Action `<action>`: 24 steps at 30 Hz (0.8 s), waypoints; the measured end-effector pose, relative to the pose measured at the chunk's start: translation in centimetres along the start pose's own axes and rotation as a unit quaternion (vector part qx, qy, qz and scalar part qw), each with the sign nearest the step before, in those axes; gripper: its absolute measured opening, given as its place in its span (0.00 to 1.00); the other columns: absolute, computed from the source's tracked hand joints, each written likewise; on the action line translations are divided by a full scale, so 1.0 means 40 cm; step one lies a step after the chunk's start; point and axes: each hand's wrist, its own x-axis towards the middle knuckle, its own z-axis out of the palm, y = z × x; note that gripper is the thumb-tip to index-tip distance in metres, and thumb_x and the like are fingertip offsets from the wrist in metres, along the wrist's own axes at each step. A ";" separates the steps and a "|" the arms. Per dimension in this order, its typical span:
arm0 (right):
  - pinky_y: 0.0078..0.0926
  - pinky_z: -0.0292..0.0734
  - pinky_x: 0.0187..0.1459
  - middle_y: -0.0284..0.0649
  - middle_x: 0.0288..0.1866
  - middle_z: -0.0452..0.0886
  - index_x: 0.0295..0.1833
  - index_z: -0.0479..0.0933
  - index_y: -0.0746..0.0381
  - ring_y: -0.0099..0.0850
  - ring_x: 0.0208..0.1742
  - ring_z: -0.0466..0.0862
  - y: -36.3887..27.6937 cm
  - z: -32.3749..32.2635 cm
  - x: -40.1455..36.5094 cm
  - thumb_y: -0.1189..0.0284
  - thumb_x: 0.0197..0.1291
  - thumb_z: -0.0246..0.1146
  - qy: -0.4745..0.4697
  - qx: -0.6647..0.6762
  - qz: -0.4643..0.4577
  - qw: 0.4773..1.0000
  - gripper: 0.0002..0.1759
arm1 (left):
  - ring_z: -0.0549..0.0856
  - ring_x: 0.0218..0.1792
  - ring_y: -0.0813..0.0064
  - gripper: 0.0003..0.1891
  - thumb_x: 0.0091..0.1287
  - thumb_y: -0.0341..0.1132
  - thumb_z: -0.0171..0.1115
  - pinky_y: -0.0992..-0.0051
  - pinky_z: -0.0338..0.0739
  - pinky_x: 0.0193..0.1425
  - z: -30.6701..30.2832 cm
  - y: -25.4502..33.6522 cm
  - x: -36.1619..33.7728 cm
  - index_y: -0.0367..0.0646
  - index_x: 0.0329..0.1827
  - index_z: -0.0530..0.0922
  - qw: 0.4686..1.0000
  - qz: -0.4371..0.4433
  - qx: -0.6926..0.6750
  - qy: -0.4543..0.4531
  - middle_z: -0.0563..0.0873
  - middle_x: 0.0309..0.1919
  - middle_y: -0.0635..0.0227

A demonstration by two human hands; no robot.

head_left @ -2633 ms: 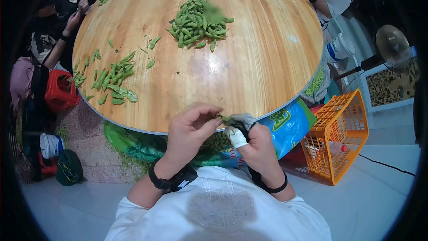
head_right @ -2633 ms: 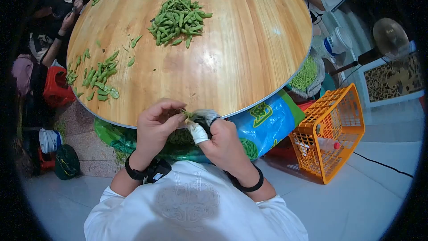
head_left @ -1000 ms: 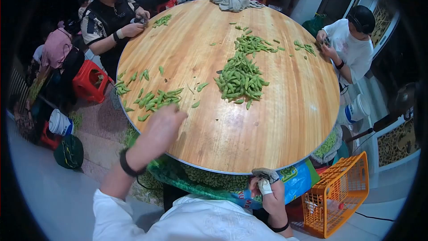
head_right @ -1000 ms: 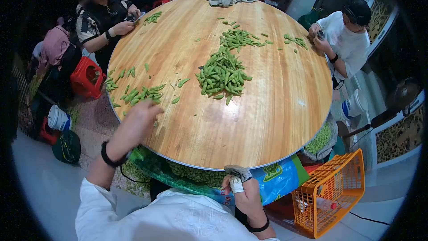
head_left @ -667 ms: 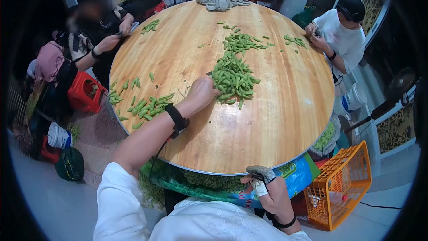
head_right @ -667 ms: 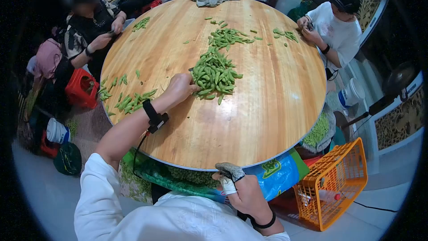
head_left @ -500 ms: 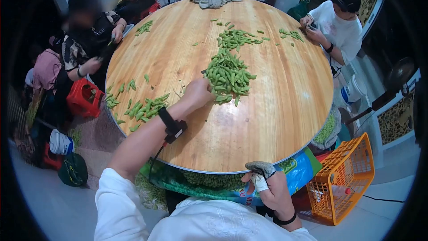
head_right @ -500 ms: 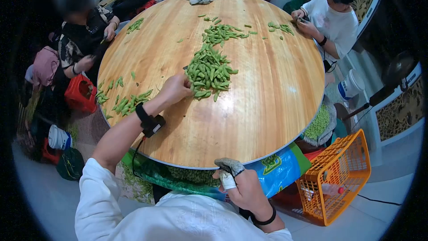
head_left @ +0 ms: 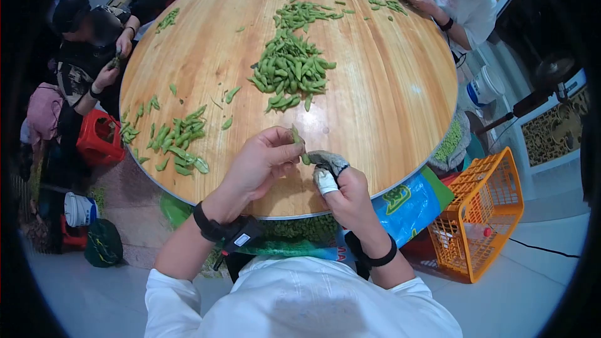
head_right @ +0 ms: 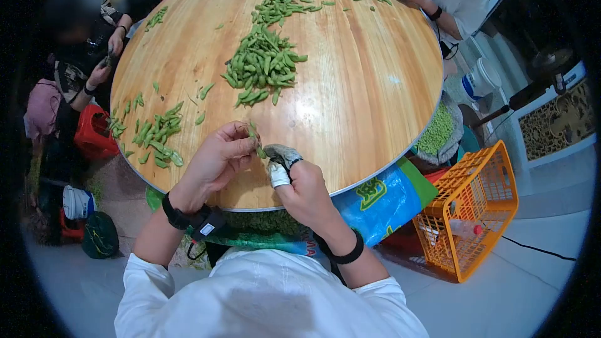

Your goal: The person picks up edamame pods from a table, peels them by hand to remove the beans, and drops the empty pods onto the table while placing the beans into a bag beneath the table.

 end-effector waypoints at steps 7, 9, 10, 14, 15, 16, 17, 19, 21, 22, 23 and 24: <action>0.36 0.67 0.25 0.51 0.21 0.71 0.38 0.73 0.69 0.45 0.22 0.74 0.011 -0.003 -0.012 0.75 0.57 0.56 -0.019 -0.056 -0.043 0.997 0.07 | 0.74 0.24 0.85 0.05 0.61 0.23 0.61 0.86 0.67 0.25 0.013 -0.055 -0.001 0.42 0.36 0.75 0.996 0.019 -0.087 -0.001 0.81 0.31 0.70; 0.36 0.67 0.25 0.51 0.21 0.71 0.37 0.73 0.69 0.47 0.22 0.74 0.014 -0.004 -0.013 0.76 0.57 0.56 -0.033 -0.067 -0.042 0.996 0.06 | 0.74 0.24 0.85 0.05 0.60 0.22 0.61 0.87 0.66 0.24 0.020 -0.051 -0.007 0.42 0.35 0.74 0.997 0.023 -0.070 0.005 0.80 0.30 0.71; 0.37 0.68 0.26 0.52 0.22 0.71 0.36 0.72 0.69 0.48 0.23 0.74 0.011 -0.002 -0.015 0.76 0.56 0.56 -0.029 -0.071 -0.054 0.996 0.06 | 0.73 0.24 0.86 0.06 0.60 0.22 0.61 0.87 0.66 0.24 0.022 -0.051 -0.009 0.42 0.34 0.74 0.998 0.028 -0.052 0.012 0.80 0.29 0.71; 0.41 0.68 0.27 0.53 0.23 0.73 0.36 0.72 0.69 0.51 0.25 0.76 0.013 0.002 -0.014 0.77 0.55 0.55 -0.027 -0.083 -0.087 0.992 0.05 | 0.73 0.24 0.86 0.06 0.60 0.22 0.62 0.87 0.65 0.23 0.019 -0.055 -0.007 0.43 0.34 0.74 0.998 0.035 -0.052 0.022 0.79 0.28 0.72; 0.41 0.68 0.27 0.53 0.23 0.73 0.36 0.72 0.69 0.51 0.25 0.76 0.011 0.001 -0.015 0.77 0.55 0.55 -0.027 -0.083 -0.086 0.993 0.05 | 0.76 0.25 0.85 0.06 0.59 0.23 0.63 0.87 0.67 0.25 0.014 -0.058 -0.007 0.42 0.33 0.74 0.998 0.037 -0.055 0.013 0.80 0.28 0.71; 0.41 0.69 0.28 0.54 0.24 0.73 0.36 0.72 0.69 0.52 0.26 0.76 0.005 -0.001 -0.016 0.78 0.55 0.55 -0.030 -0.093 -0.075 0.992 0.06 | 0.78 0.26 0.85 0.06 0.58 0.23 0.65 0.86 0.68 0.27 0.012 -0.061 -0.008 0.41 0.33 0.75 0.997 0.040 -0.058 0.005 0.82 0.27 0.69; 0.42 0.69 0.28 0.54 0.25 0.73 0.37 0.73 0.68 0.52 0.27 0.76 0.002 -0.003 -0.018 0.78 0.54 0.54 -0.033 -0.104 -0.065 0.992 0.06 | 0.78 0.26 0.85 0.06 0.58 0.23 0.65 0.86 0.68 0.27 0.013 -0.062 -0.009 0.41 0.33 0.75 0.998 0.039 -0.058 0.005 0.82 0.27 0.69; 0.42 0.69 0.28 0.54 0.24 0.73 0.38 0.73 0.68 0.53 0.27 0.76 0.015 0.001 -0.022 0.78 0.54 0.54 -0.020 -0.115 -0.061 0.991 0.06 | 0.78 0.26 0.84 0.06 0.57 0.22 0.64 0.86 0.69 0.29 0.019 -0.064 -0.013 0.40 0.33 0.76 0.998 0.062 -0.018 0.019 0.82 0.28 0.69; 0.42 0.69 0.28 0.54 0.24 0.73 0.39 0.73 0.68 0.53 0.27 0.76 0.019 0.007 -0.022 0.79 0.54 0.54 -0.006 -0.126 -0.058 0.990 0.07 | 0.79 0.26 0.84 0.06 0.57 0.22 0.64 0.85 0.70 0.29 0.027 -0.073 -0.019 0.40 0.34 0.77 0.995 0.099 0.018 0.027 0.83 0.28 0.69; 0.41 0.69 0.28 0.53 0.24 0.74 0.40 0.73 0.68 0.52 0.26 0.76 0.019 0.009 -0.021 0.78 0.55 0.54 0.005 -0.113 -0.058 0.992 0.07 | 0.79 0.26 0.84 0.06 0.56 0.21 0.64 0.85 0.71 0.30 0.030 -0.076 -0.021 0.39 0.35 0.77 0.989 0.136 0.053 0.034 0.83 0.29 0.69; 0.40 0.69 0.27 0.53 0.24 0.74 0.40 0.73 0.68 0.50 0.25 0.76 0.018 0.010 -0.021 0.78 0.56 0.54 0.015 -0.099 -0.056 0.993 0.07 | 0.79 0.26 0.84 0.06 0.56 0.21 0.64 0.85 0.71 0.30 0.030 -0.076 -0.022 0.39 0.35 0.77 0.989 0.135 0.053 0.033 0.83 0.29 0.69; 0.40 0.69 0.27 0.53 0.24 0.74 0.40 0.73 0.68 0.50 0.25 0.76 0.014 0.005 -0.023 0.78 0.56 0.54 0.017 -0.099 -0.055 0.993 0.07 | 0.79 0.27 0.84 0.06 0.56 0.21 0.63 0.85 0.71 0.31 0.030 -0.074 -0.024 0.39 0.35 0.78 0.989 0.134 0.050 0.022 0.83 0.29 0.70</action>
